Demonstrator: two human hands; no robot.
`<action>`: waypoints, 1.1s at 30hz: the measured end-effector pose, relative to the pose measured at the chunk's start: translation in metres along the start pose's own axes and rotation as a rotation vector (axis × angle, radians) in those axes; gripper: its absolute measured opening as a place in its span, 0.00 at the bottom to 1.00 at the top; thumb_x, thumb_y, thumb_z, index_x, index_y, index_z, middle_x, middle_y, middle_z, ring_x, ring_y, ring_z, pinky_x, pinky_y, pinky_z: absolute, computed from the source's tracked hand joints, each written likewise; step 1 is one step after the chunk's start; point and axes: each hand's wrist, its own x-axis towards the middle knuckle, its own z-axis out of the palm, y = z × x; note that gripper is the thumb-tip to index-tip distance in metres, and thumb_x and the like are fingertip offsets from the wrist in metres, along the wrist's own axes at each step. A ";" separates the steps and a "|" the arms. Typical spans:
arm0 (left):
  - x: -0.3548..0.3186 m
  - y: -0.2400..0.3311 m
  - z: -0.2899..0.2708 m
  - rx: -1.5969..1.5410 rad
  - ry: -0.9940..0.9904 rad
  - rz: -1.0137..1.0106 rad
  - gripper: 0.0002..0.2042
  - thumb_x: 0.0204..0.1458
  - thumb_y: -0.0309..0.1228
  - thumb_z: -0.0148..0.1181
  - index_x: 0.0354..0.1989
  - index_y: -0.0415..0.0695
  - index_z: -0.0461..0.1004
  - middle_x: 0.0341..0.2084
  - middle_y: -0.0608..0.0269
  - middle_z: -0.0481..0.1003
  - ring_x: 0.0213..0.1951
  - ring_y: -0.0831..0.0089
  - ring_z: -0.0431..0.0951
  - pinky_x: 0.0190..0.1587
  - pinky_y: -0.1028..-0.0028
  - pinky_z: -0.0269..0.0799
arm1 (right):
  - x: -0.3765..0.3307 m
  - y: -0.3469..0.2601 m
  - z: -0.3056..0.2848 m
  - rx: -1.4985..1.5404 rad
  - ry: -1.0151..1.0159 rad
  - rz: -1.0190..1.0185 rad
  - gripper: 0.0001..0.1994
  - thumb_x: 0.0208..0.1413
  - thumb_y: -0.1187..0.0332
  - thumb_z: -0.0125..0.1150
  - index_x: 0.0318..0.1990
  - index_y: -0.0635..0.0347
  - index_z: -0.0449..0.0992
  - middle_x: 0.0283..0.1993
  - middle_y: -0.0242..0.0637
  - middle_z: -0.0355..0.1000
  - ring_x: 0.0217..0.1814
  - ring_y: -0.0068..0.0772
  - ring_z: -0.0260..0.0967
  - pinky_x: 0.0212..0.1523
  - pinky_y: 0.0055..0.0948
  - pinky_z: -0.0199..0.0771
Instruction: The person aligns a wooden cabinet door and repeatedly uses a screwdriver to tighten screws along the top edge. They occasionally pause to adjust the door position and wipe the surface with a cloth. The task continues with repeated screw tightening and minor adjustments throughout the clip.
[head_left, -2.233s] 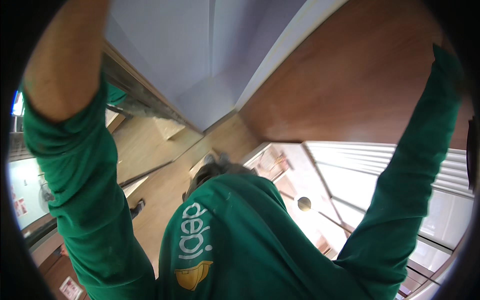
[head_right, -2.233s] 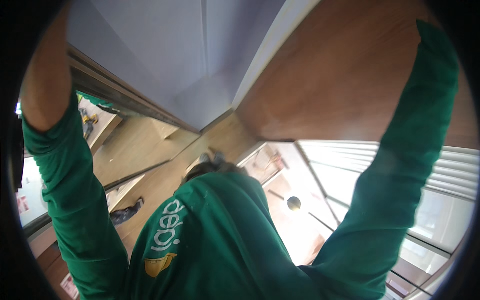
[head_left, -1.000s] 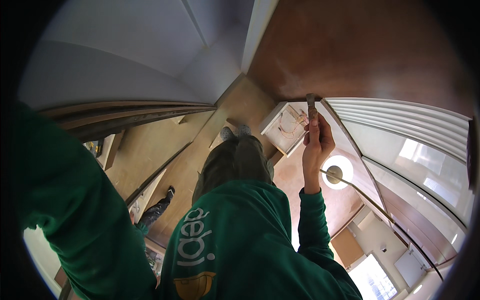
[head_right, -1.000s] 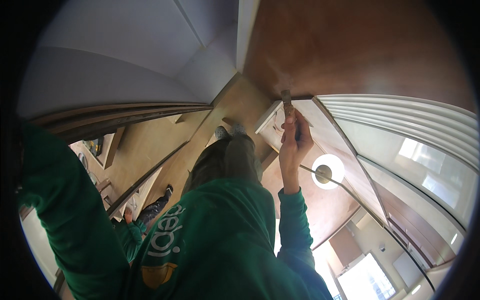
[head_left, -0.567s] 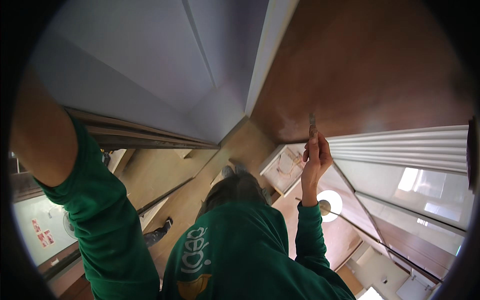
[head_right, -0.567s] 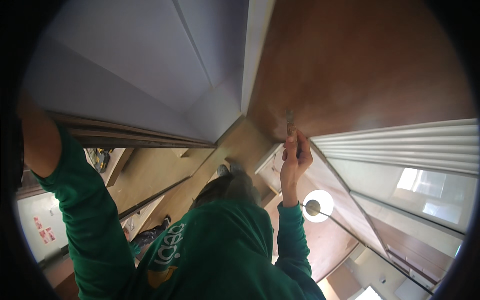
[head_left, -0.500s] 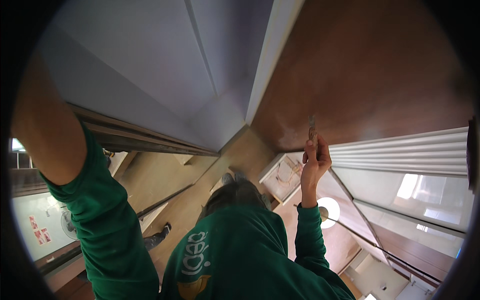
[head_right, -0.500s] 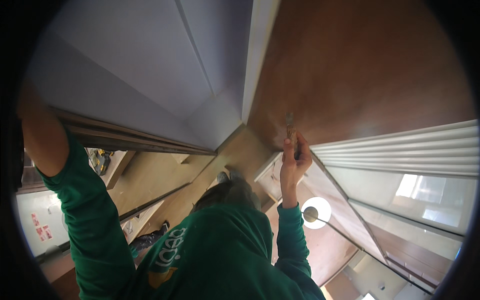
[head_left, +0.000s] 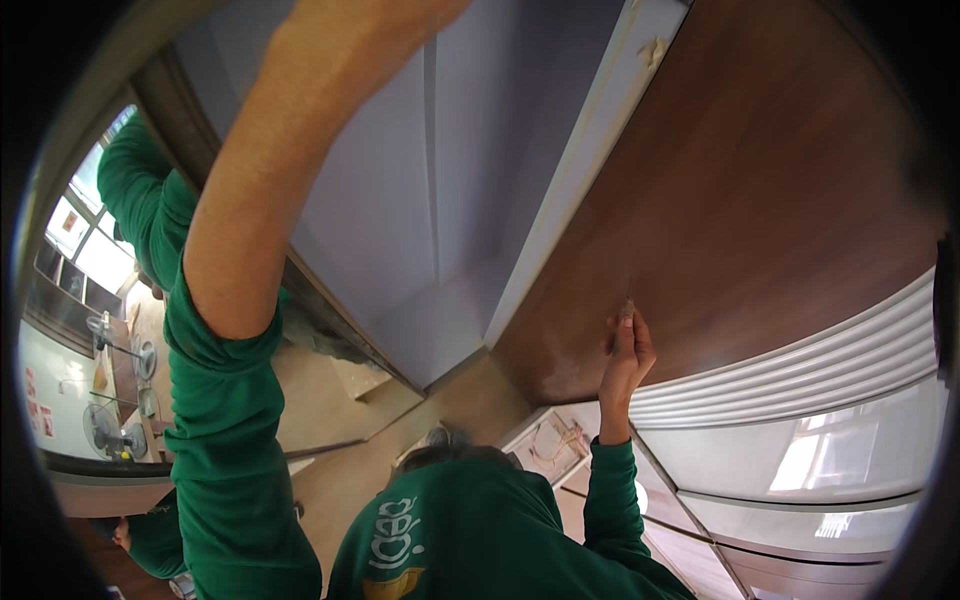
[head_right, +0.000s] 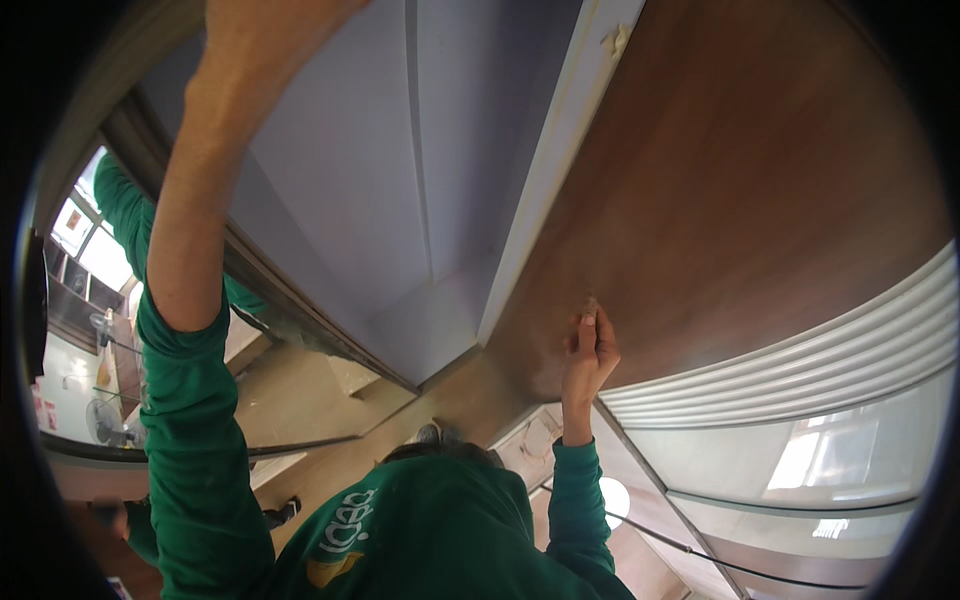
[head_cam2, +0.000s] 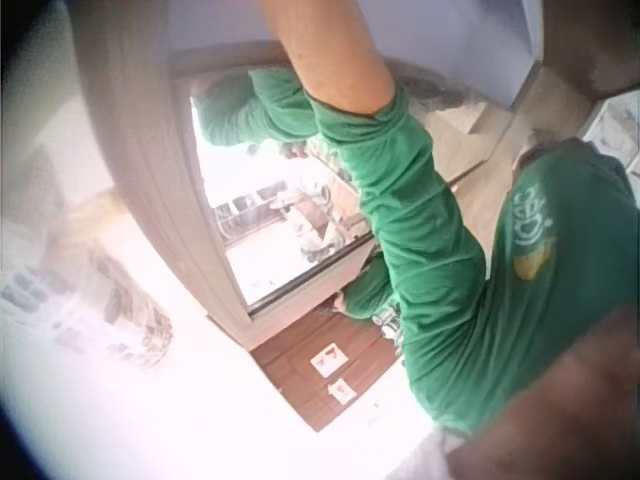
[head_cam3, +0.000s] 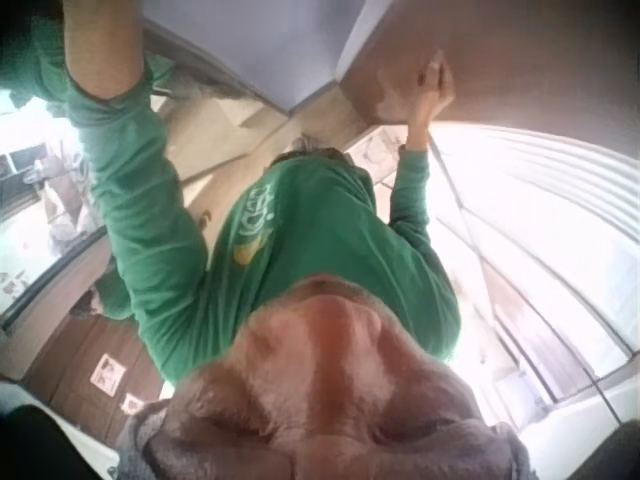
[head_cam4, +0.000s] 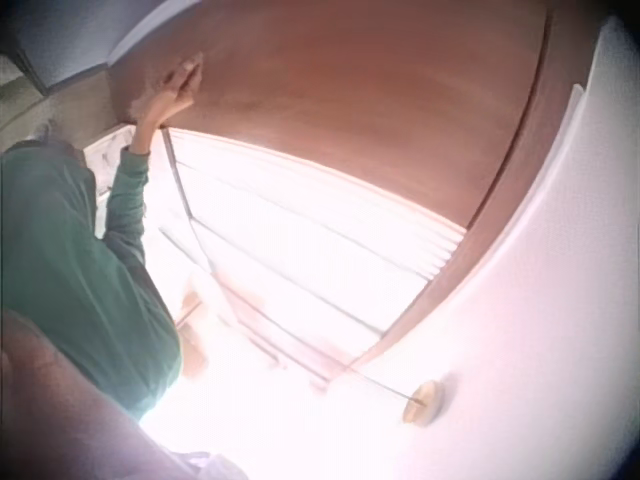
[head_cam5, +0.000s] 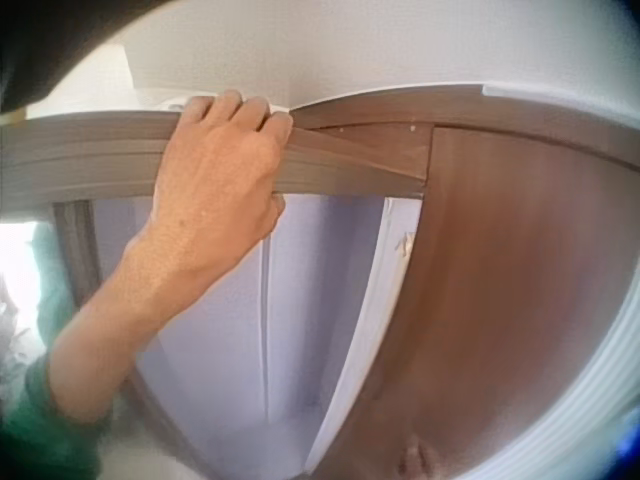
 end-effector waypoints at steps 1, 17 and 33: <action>0.001 0.002 -0.005 -0.004 -0.090 -0.002 0.22 0.47 0.25 0.68 0.53 0.31 0.78 0.43 0.50 0.80 0.51 0.55 0.77 0.60 0.57 0.69 | 0.003 -0.012 0.007 0.030 0.029 0.015 0.17 0.72 0.61 0.60 0.57 0.65 0.81 0.38 0.30 0.79 0.29 0.17 0.67 0.29 0.21 0.65; -0.047 -0.101 -0.096 -0.090 -0.103 0.044 0.37 0.44 0.36 0.77 0.65 0.36 0.71 0.59 0.48 0.76 0.62 0.51 0.73 0.66 0.55 0.65 | 0.075 -0.163 0.057 0.267 0.036 -0.313 0.18 0.69 0.63 0.55 0.59 0.62 0.80 0.38 0.33 0.82 0.26 0.17 0.67 0.23 0.17 0.59; -0.056 -0.087 -0.094 -0.153 -0.048 -0.130 0.38 0.41 0.35 0.76 0.63 0.34 0.71 0.56 0.48 0.75 0.57 0.48 0.74 0.64 0.51 0.65 | 0.217 -0.340 0.145 -0.515 -0.048 -1.276 0.19 0.59 0.66 0.70 0.57 0.62 0.82 0.50 0.51 0.83 0.48 0.51 0.82 0.50 0.43 0.80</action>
